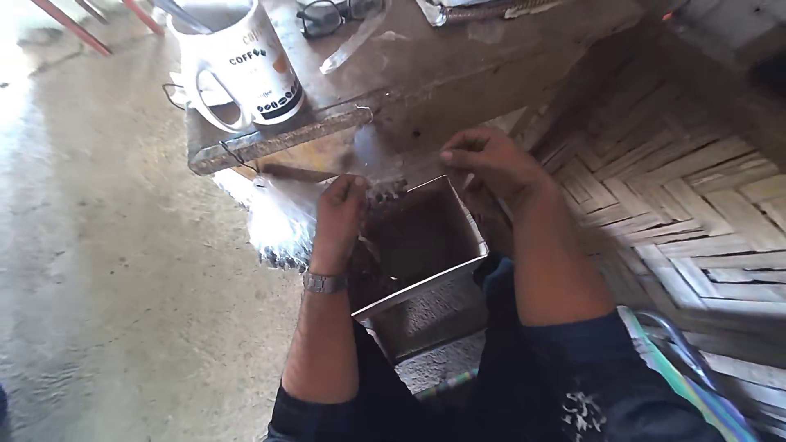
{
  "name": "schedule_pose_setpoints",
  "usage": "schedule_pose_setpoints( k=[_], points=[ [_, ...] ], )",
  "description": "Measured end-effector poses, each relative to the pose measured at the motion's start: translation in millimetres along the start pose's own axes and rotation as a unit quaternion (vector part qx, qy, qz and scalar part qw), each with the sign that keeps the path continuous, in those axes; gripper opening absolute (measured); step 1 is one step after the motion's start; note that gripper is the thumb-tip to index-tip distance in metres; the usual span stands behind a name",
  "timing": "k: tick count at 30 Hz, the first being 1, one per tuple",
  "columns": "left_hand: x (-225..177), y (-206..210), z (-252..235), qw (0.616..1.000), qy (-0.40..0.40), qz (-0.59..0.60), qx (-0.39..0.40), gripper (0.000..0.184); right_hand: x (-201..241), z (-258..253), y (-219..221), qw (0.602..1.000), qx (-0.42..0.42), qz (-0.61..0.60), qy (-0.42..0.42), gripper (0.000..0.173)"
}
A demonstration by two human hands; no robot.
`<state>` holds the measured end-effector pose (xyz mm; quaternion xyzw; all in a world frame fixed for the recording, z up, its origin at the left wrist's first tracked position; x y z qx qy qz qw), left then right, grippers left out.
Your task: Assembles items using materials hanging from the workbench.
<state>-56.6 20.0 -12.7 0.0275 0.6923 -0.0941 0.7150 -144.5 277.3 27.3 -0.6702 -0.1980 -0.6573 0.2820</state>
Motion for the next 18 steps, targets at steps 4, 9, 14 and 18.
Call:
schedule_pose_setpoints(
  k=[4, 9, 14, 18],
  points=[
    [4, 7, -8, 0.999, -0.037, 0.006, 0.022, 0.027, 9, -12, 3, 0.973, -0.079, -0.148, -0.158, 0.010],
    [7, 4, -25, 0.999, -0.037, -0.013, 0.021, 0.028, 18, -25, 39, 0.904, -0.045, -0.364, -0.219, 0.023],
    [-1, -8, -18, 0.978, -0.057, -0.198, -0.025, 0.023, 25, -32, 49, 0.951, -0.076, -0.252, -0.161, 0.020],
    [-21, -7, 4, 0.967, 0.005, -0.251, -0.032, 0.027, 31, -33, 56, 0.978, -0.076, -0.090, -0.172, 0.021]
  ],
)
Point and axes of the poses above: each hand's wrist, its own z-axis away from the middle knuckle, its own y-axis out of the palm, x = y × z, the point moved 7 cm from there along -z, towards the middle knuckle, and after that the axes turned 13 degrees about x, right-handed, at the moved point
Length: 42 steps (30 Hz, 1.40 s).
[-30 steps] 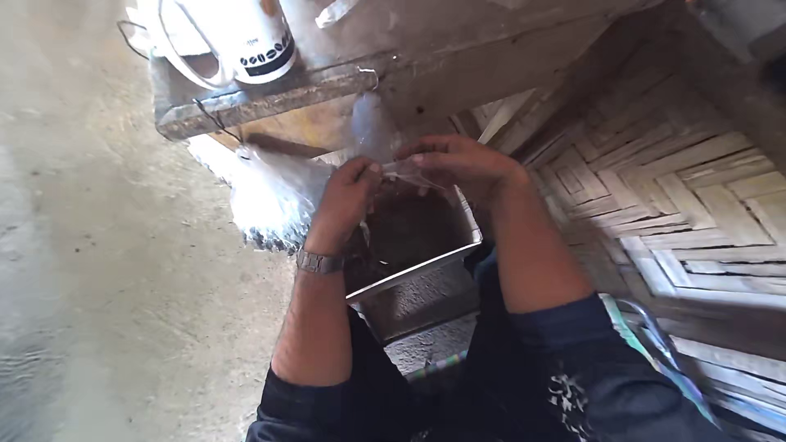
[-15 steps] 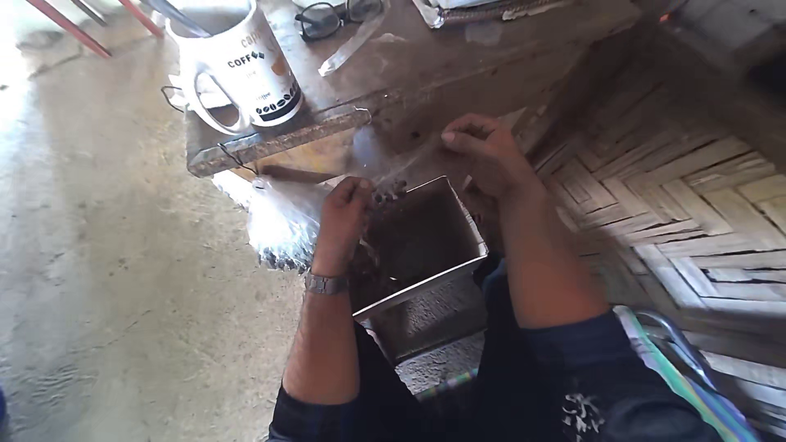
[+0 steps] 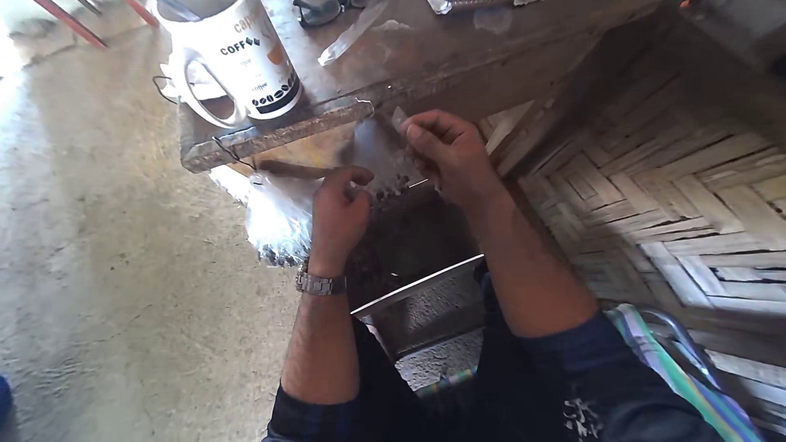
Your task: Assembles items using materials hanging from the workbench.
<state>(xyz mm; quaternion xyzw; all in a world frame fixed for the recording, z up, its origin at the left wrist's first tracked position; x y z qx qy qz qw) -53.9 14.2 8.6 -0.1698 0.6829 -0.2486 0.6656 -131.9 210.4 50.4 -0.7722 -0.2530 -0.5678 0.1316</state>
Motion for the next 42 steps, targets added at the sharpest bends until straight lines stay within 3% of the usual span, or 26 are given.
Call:
schedule_pose_setpoints(
  k=[4, 6, 10, 42],
  points=[
    [-32, -19, -21, 0.981, 0.157, 0.099, -0.048, 0.019, 4, -2, 7, 0.998, 0.004, 0.056, -0.007, 0.021],
    [-46, -28, -27, 0.968, 0.194, 0.133, -0.083, 0.020, 4, -4, 8, 0.998, 0.003, 0.068, -0.015, 0.021],
    [-62, -32, -34, 0.972, 0.189, 0.096, -0.105, 0.017, 6, -7, 11, 0.996, 0.001, 0.084, -0.022, 0.019],
    [-64, -24, -45, 0.968, 0.195, 0.109, -0.116, 0.012, -8, -15, 13, 0.999, -0.042, 0.027, 0.012, 0.017]
  ],
)
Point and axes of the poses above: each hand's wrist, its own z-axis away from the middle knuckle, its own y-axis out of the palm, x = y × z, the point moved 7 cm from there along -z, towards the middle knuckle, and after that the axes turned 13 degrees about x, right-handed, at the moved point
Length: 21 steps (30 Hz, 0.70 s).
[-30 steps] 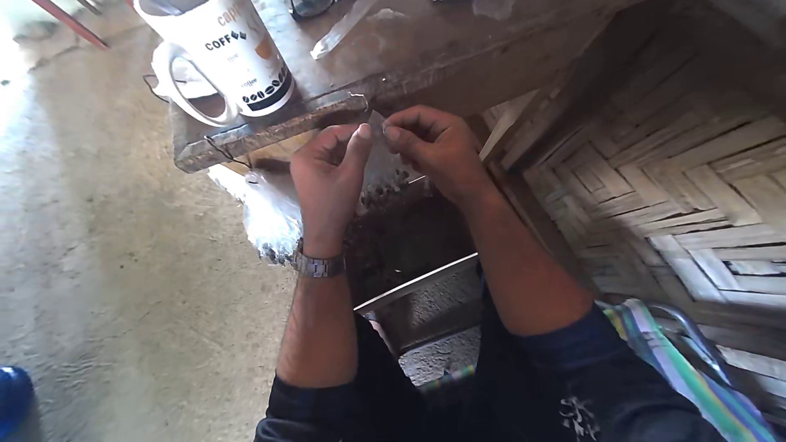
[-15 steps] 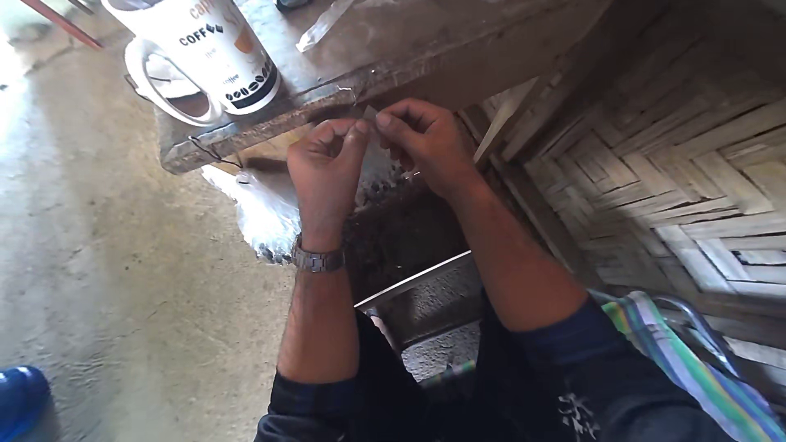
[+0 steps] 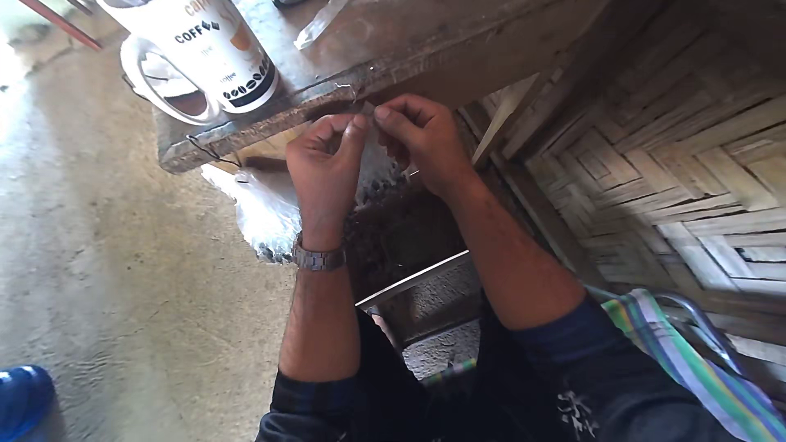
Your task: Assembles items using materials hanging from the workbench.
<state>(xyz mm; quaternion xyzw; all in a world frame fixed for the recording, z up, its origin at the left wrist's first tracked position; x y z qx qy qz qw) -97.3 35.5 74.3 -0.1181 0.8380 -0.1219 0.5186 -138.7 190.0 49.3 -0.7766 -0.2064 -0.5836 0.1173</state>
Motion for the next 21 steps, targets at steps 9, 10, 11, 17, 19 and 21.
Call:
schedule_pose_setpoints(
  k=[9, 10, 11, 17, 19, 21],
  points=[
    [5, -2, -1, 1.000, -0.005, 0.005, -0.003, 0.011, -2, -1, 0, 1.000, -0.002, 0.001, 0.004, 0.017],
    [6, -2, -1, 1.000, -0.007, 0.006, -0.003, 0.011, -3, -1, 0, 1.000, -0.002, 0.001, 0.006, 0.017],
    [6, -2, 0, 1.000, -0.009, 0.006, -0.002, 0.011, -4, 0, 1, 1.000, -0.002, 0.001, 0.009, 0.017],
    [14, -5, 0, 0.998, -0.052, -0.035, -0.018, 0.012, -15, -3, 1, 0.998, -0.017, 0.025, 0.061, 0.018],
    [19, -8, 1, 0.994, -0.075, -0.077, -0.027, 0.014, -20, -5, 1, 0.996, -0.030, 0.062, 0.060, 0.017],
    [22, -11, 3, 0.993, -0.075, -0.086, -0.041, 0.015, -25, -5, -2, 0.990, -0.054, 0.114, 0.061, 0.016]
  ],
)
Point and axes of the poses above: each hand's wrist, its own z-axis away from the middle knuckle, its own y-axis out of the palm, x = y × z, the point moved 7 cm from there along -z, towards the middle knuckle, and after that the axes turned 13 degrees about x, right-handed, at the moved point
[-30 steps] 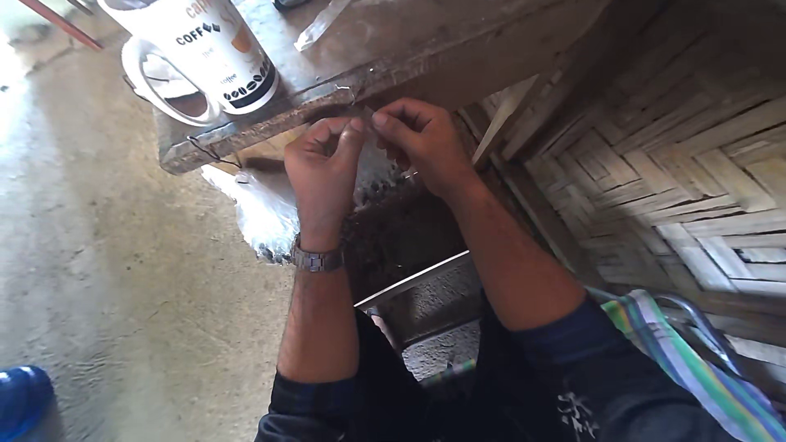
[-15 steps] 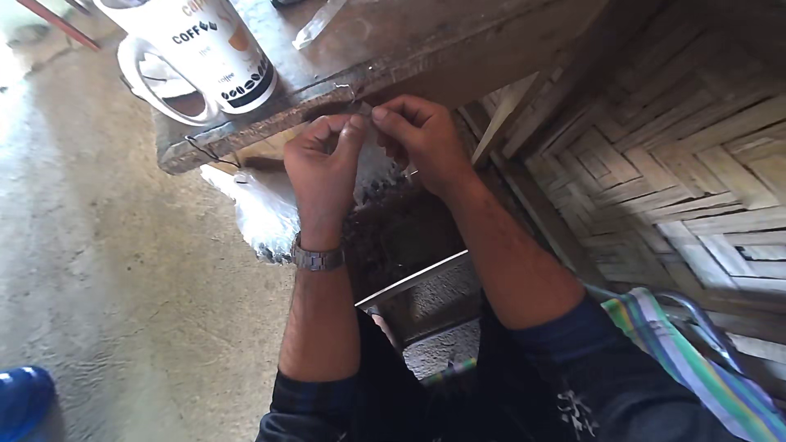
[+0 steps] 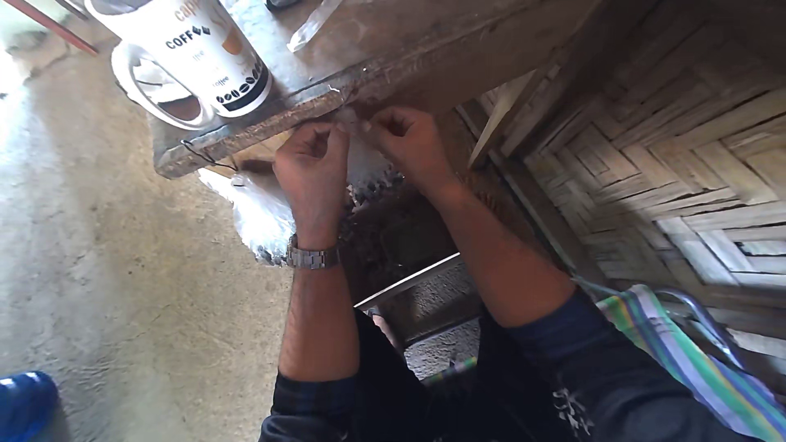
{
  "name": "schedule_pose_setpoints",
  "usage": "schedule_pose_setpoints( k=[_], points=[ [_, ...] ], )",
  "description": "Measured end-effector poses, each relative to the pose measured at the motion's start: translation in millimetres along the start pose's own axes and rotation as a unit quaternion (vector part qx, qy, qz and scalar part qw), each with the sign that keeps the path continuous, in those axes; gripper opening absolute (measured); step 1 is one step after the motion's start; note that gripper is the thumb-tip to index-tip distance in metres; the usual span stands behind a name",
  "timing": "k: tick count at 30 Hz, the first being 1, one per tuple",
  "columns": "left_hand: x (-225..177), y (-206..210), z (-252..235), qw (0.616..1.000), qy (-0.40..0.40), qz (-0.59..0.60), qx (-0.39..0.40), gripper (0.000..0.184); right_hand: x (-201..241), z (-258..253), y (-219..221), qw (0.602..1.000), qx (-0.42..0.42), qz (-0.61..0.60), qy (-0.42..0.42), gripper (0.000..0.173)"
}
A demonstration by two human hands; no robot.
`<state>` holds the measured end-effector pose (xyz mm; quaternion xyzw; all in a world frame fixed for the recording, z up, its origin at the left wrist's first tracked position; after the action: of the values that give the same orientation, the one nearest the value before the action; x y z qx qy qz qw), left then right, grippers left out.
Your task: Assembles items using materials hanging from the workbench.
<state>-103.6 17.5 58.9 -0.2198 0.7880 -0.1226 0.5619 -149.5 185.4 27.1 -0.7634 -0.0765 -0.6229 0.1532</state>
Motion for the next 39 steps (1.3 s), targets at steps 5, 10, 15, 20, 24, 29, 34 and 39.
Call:
schedule_pose_setpoints(
  k=[5, 10, 15, 20, 24, 29, 34, 39],
  points=[
    [1, -2, 3, 0.984, 0.034, 0.174, 0.016, 0.022, 7, 8, -17, 0.992, -0.097, 0.077, -0.032, 0.021],
    [-13, 0, 18, 0.917, 0.047, 0.382, 0.104, 0.033, 34, 20, -20, 0.986, -0.042, -0.049, -0.153, 0.039],
    [-24, -7, 22, 0.888, 0.082, 0.443, 0.095, 0.026, 30, 25, 1, 0.977, 0.210, 0.007, -0.040, 0.040],
    [-23, -8, 28, 0.884, 0.121, 0.440, 0.098, 0.029, 22, 28, 10, 0.964, 0.254, -0.076, -0.017, 0.027],
    [-24, -6, 28, 0.904, 0.121, 0.400, 0.095, 0.034, 30, 22, -1, 0.971, 0.163, -0.143, -0.100, 0.019],
    [-30, 0, 32, 0.937, 0.133, 0.297, 0.129, 0.032, 37, 22, -10, 0.968, 0.104, -0.185, -0.136, 0.019],
    [-26, 2, 36, 0.949, 0.124, 0.261, 0.122, 0.032, 43, 24, -3, 0.903, 0.094, -0.395, -0.138, 0.020],
    [-18, -6, 37, 0.967, 0.110, 0.216, 0.082, 0.031, 46, 25, -4, 0.879, 0.137, -0.438, -0.128, 0.021]
  ],
)
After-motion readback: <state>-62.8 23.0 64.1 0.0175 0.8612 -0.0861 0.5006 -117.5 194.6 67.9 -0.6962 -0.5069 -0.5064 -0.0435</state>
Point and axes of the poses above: each hand's wrist, its own z-axis away from the middle knuckle, its own y-axis out of the palm, x = y × z, the point moved 7 cm from there along -z, towards the middle knuckle, and after that the axes turned 13 degrees about x, right-handed, at the moved point
